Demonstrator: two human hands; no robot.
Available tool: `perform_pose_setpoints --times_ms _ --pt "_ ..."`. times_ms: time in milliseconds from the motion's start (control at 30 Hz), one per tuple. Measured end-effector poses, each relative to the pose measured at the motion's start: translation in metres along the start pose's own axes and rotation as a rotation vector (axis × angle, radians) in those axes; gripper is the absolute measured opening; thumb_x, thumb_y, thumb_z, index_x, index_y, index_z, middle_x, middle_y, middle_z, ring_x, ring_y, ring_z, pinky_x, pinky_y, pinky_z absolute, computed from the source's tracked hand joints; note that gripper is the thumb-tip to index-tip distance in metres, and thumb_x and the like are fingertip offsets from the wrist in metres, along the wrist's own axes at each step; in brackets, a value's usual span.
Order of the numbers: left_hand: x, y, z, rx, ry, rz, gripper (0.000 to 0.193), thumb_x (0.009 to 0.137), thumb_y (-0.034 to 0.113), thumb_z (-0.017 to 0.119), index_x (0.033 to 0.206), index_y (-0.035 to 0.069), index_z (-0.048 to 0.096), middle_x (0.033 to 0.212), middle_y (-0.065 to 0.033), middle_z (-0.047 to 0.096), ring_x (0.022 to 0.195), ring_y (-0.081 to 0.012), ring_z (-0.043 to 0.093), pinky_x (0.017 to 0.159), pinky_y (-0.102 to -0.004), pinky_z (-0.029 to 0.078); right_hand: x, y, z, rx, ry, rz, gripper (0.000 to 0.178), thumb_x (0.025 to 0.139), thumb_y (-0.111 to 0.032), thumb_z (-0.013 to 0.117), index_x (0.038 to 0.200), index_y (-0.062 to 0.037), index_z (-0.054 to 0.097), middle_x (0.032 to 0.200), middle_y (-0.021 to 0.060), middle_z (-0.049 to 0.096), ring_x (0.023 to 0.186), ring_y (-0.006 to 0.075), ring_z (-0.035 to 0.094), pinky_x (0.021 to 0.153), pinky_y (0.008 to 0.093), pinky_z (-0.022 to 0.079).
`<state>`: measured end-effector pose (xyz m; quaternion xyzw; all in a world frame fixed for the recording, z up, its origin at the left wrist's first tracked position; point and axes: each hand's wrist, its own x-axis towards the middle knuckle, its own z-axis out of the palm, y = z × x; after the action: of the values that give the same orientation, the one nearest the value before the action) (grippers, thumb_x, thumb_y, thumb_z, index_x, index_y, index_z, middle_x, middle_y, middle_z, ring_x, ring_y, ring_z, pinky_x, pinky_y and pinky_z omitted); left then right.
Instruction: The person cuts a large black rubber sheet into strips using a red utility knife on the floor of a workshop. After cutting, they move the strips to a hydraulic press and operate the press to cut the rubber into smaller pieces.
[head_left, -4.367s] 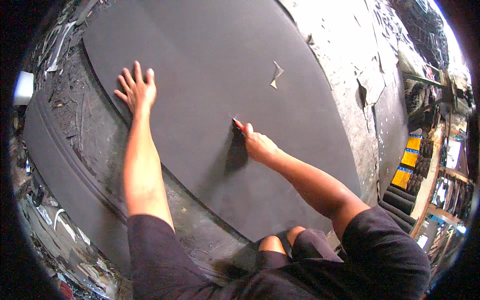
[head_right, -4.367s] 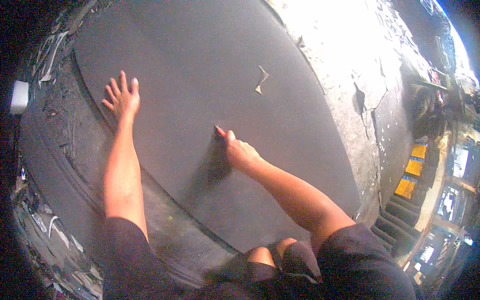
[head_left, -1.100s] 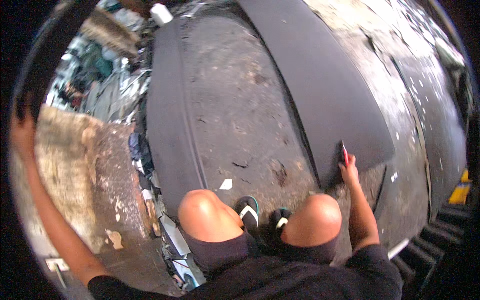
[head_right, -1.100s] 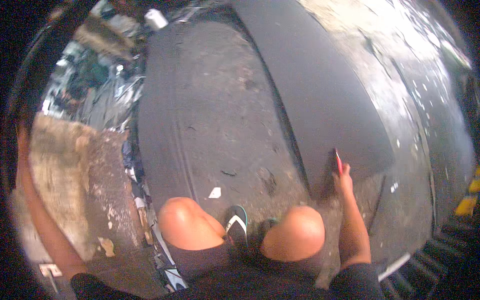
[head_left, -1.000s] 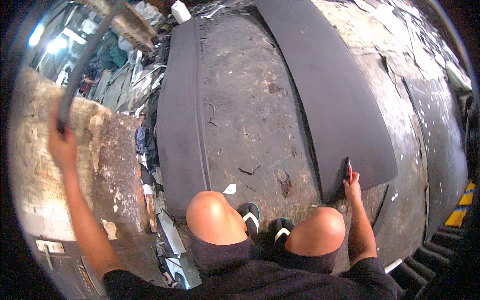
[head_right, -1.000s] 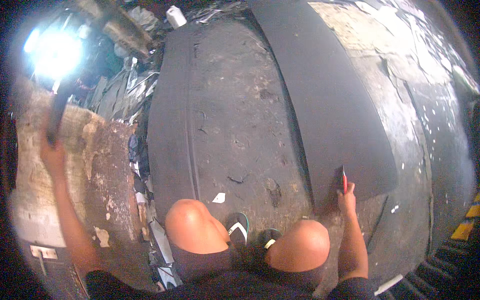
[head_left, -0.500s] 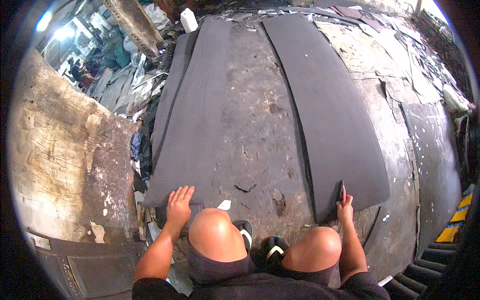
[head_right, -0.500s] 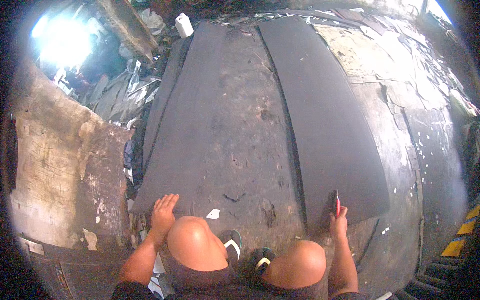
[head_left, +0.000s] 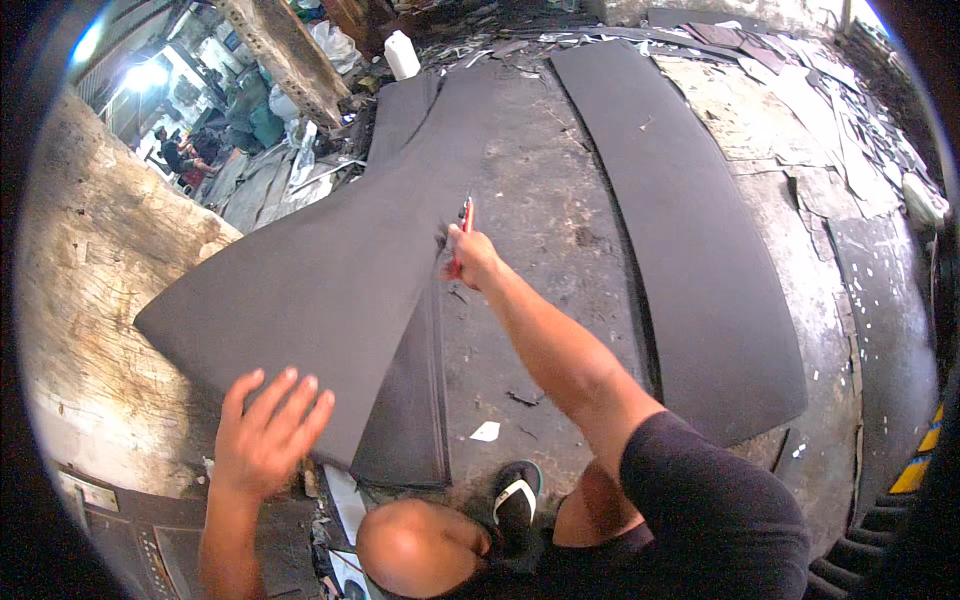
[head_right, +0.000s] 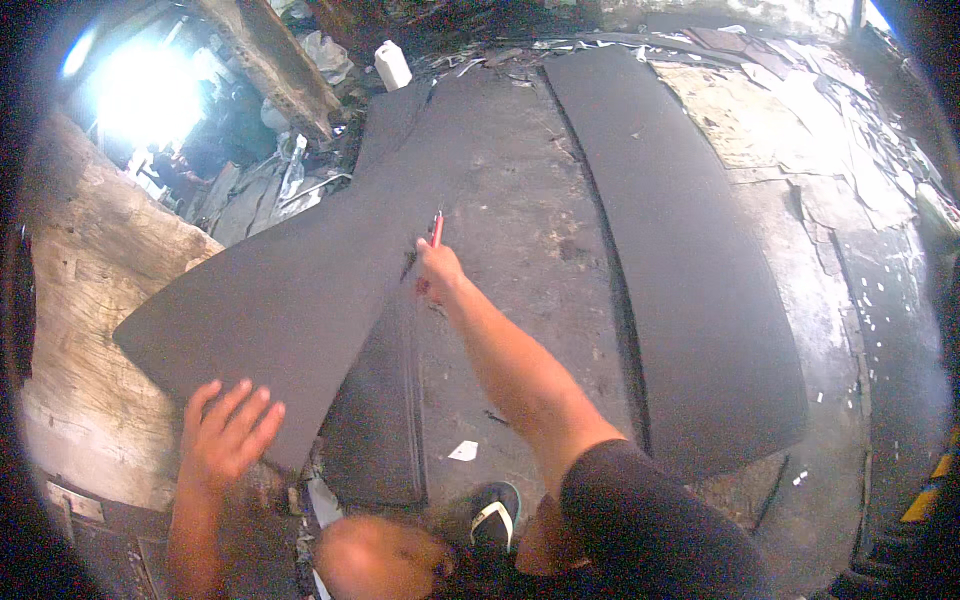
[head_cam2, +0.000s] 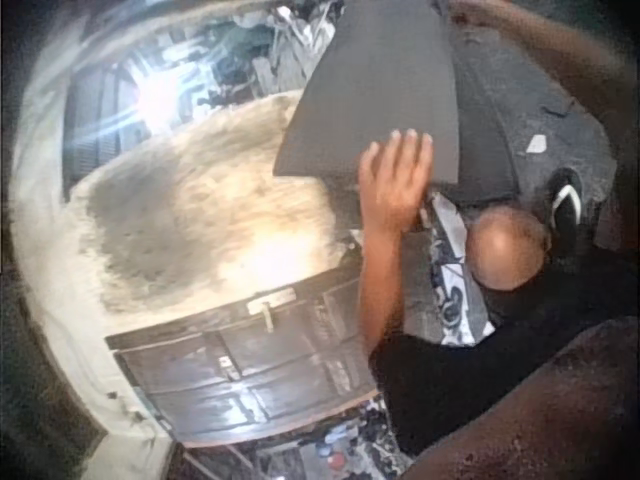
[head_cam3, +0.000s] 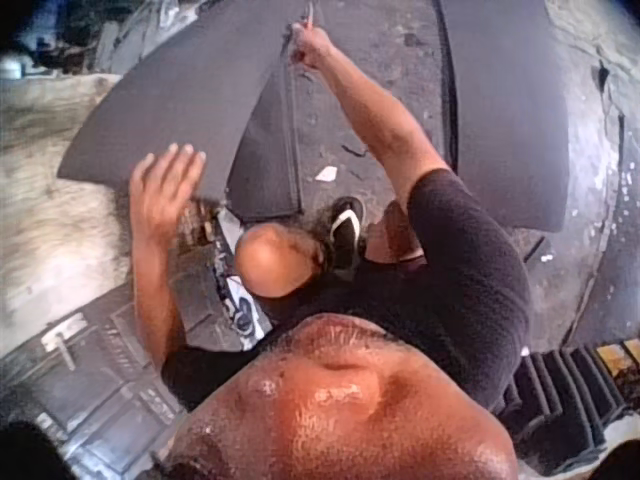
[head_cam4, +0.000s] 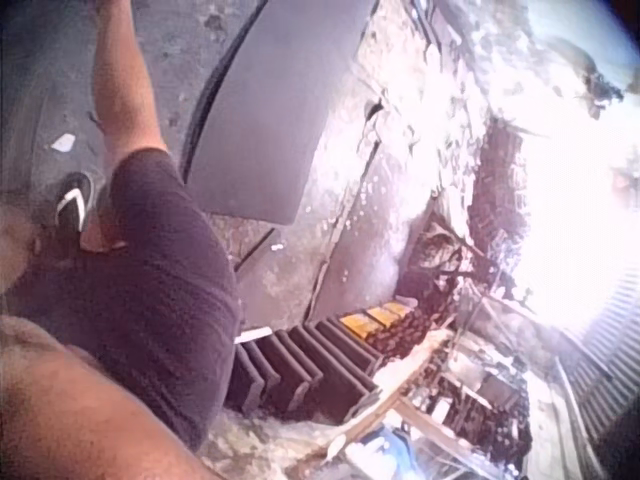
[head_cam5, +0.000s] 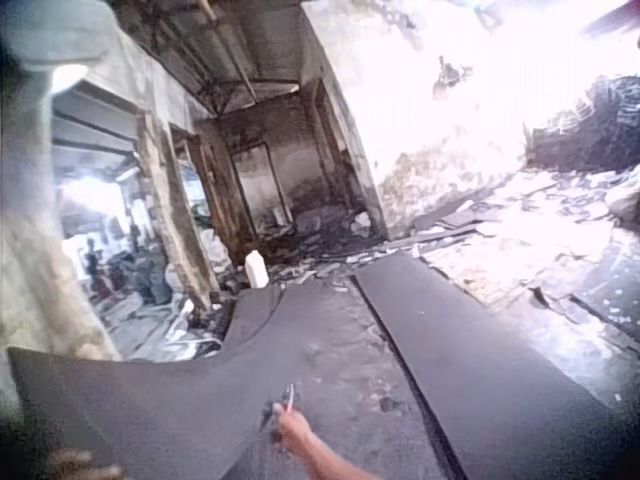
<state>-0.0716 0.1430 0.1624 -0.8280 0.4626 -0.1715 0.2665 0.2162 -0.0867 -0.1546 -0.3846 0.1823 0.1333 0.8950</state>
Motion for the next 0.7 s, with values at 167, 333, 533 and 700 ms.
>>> perform_pose_setpoints --times_ms 167,333,533,700 --pt "-0.059 -0.002 -0.028 0.031 -0.111 -0.032 0.023 0.088 0.017 0.069 0.111 0.018 0.069 0.118 -0.0036 0.066 0.118 -0.0253 0.060 0.101 -0.0556 0.044 0.021 0.044 0.084 0.165 0.186 -0.002 0.030 0.097 -0.021 0.063 0.122 -0.0060 0.055 0.106 0.0079 0.061 0.081 0.0227 0.061 0.070 0.0419 0.053" --pt "-0.130 0.024 -0.021 0.133 -0.428 -0.192 0.076 0.084 0.032 0.076 0.144 0.021 0.031 0.147 -0.0097 0.041 0.132 -0.0351 0.046 0.108 -0.0555 0.040 0.030 0.080 0.139 0.160 -0.080 -0.066 0.019 0.093 -0.018 0.067 0.102 -0.0016 0.061 0.074 0.0006 0.061 0.063 0.0149 0.056 0.056 0.0347 0.044" --pt "-0.224 0.114 0.105 -0.176 -0.090 -0.655 0.028 0.095 0.015 0.051 0.117 0.013 0.069 0.123 -0.0087 0.066 0.122 -0.0293 0.059 0.108 -0.0598 0.037 0.023 0.112 0.164 -0.354 0.050 -0.105 0.055 0.089 -0.027 0.070 0.134 -0.0019 0.051 0.110 0.0151 0.064 0.091 0.0260 0.064 0.072 0.0407 0.052" --pt "-0.191 0.181 0.244 -0.678 -0.455 -0.634 0.064 0.085 0.009 0.063 0.146 0.013 0.049 0.149 -0.0115 0.050 0.139 -0.0320 0.044 0.116 -0.0502 0.031 0.068 0.108 0.050 -1.203 -0.010 -0.053 0.040 0.085 -0.020 0.058 0.116 0.0048 0.061 0.109 0.0258 0.070 0.107 0.0393 0.067 0.089 0.0488 0.053"
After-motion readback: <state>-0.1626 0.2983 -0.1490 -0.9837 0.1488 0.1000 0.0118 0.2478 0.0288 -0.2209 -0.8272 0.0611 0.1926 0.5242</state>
